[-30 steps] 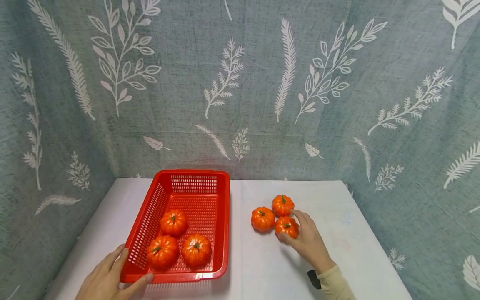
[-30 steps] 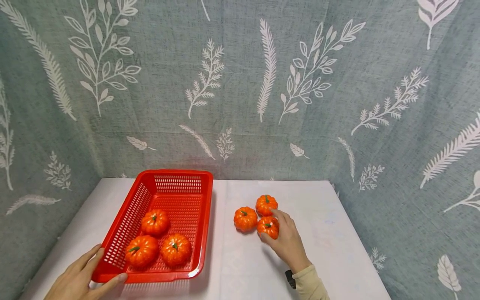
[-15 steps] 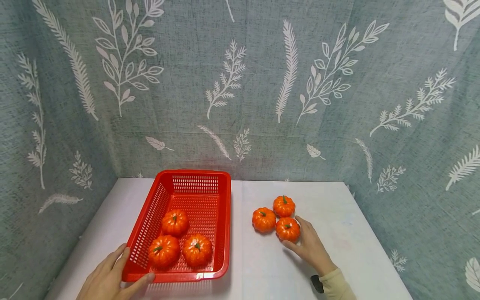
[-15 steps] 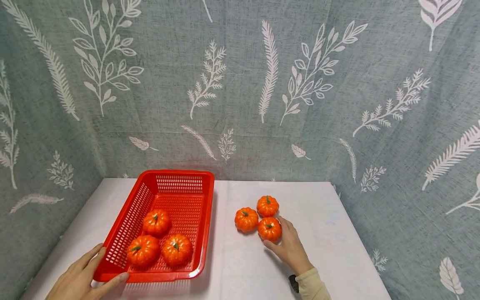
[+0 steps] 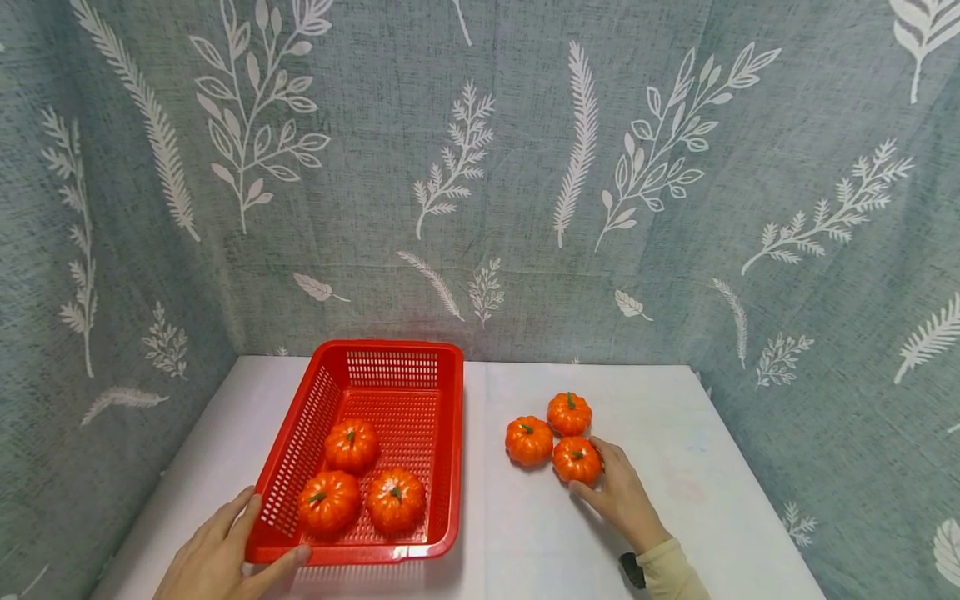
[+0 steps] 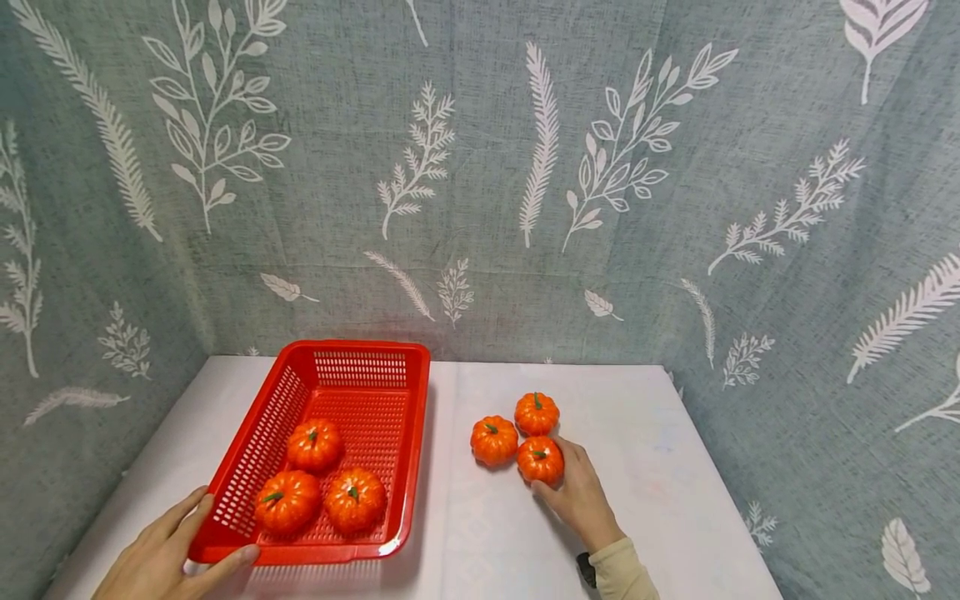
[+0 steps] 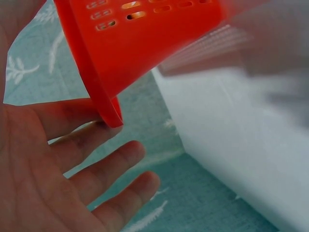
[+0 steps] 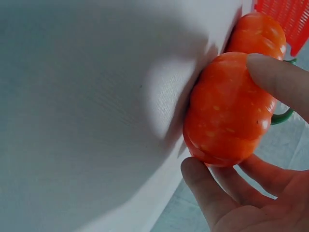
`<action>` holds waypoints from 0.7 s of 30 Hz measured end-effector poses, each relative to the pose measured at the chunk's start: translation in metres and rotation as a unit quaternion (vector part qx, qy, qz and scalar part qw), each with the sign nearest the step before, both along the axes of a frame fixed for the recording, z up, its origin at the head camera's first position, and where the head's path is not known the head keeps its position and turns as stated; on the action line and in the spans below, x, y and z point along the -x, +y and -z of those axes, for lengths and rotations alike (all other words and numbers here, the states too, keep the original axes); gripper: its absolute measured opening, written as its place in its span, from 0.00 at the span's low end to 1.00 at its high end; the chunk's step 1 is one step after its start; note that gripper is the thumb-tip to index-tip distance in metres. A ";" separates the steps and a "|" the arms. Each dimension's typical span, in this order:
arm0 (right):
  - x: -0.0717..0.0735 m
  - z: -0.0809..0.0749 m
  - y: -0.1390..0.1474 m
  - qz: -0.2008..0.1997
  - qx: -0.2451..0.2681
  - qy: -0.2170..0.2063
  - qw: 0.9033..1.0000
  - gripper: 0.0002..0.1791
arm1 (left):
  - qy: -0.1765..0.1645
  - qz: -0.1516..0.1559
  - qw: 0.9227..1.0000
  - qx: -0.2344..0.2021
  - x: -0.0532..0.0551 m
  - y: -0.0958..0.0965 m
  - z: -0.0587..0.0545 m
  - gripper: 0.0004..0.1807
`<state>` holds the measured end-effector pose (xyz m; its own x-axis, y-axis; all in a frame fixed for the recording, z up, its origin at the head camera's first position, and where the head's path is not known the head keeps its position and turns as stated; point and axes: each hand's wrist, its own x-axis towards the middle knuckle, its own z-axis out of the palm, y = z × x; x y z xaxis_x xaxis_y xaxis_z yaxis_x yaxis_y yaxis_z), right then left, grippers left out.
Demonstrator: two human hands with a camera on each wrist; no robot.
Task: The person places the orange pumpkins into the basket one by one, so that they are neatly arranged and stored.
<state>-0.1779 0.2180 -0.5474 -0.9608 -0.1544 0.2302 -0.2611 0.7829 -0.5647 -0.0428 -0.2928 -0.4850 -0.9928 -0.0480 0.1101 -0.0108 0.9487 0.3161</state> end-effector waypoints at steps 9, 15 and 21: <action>0.001 -0.003 -0.007 0.016 -0.001 -0.024 1.000 0.46 | 0.013 0.001 1.000 -0.008 -0.001 0.000 0.001 0.56; 0.002 -0.002 -0.010 0.017 0.001 -0.007 1.000 0.44 | 0.019 0.002 1.000 -0.011 -0.002 0.000 0.001 0.55; 0.001 -0.002 -0.009 0.021 0.009 0.010 1.000 0.43 | 0.010 0.001 1.000 -0.012 -0.002 0.001 0.000 0.56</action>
